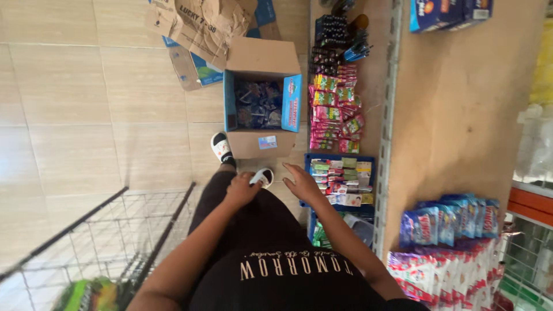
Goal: The person repeatedly picks up blue snack packets from a cardboard box on the floor and places them on a wooden shelf. The person arranges the packets in neat rows alongside other products already on the shelf.
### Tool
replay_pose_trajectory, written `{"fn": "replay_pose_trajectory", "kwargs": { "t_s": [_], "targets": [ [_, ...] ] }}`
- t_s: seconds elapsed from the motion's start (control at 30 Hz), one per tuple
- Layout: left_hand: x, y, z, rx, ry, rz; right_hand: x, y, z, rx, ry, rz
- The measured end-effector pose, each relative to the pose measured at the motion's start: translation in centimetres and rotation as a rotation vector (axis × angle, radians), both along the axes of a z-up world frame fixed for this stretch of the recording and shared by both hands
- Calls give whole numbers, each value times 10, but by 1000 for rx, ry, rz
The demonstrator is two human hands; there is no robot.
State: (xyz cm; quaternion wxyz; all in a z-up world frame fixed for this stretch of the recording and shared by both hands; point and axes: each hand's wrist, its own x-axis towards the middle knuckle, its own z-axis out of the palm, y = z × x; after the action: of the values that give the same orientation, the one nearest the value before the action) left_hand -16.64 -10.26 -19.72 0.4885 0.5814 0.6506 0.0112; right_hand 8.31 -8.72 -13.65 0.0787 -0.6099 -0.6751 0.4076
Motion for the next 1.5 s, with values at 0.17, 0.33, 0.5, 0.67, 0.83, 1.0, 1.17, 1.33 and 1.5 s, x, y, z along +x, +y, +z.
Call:
{"fn": "replay_pose_trajectory", "kwargs": {
  "t_s": [0.17,0.33,0.5,0.67,0.83,1.0,1.17,1.33,1.5],
  "targets": [
    [-16,49,-9,-65,-306,64,-16,42,-54,-151,-25,-124],
    [-31,92,-65,-243,-293,200,-29,93,-151,-11,37,-184],
    [-24,100,-128,-136,-351,325,-39,153,-267,-168,-53,-296],
    [-7,122,-177,-117,-438,498,-42,202,-408,-293,-163,-232],
    [22,145,-220,-79,-546,711,-26,221,-553,-356,-218,-220],
    [34,152,-256,-166,-577,693,-12,231,-678,-502,-480,-313],
    [38,169,-287,-302,-589,621,4,238,-752,-407,-576,-384],
    [33,191,-288,-287,-500,608,-13,262,-771,-564,-633,-463],
    [36,198,-290,-349,-488,626,-16,270,-739,-443,-609,-406]
  ]
}}
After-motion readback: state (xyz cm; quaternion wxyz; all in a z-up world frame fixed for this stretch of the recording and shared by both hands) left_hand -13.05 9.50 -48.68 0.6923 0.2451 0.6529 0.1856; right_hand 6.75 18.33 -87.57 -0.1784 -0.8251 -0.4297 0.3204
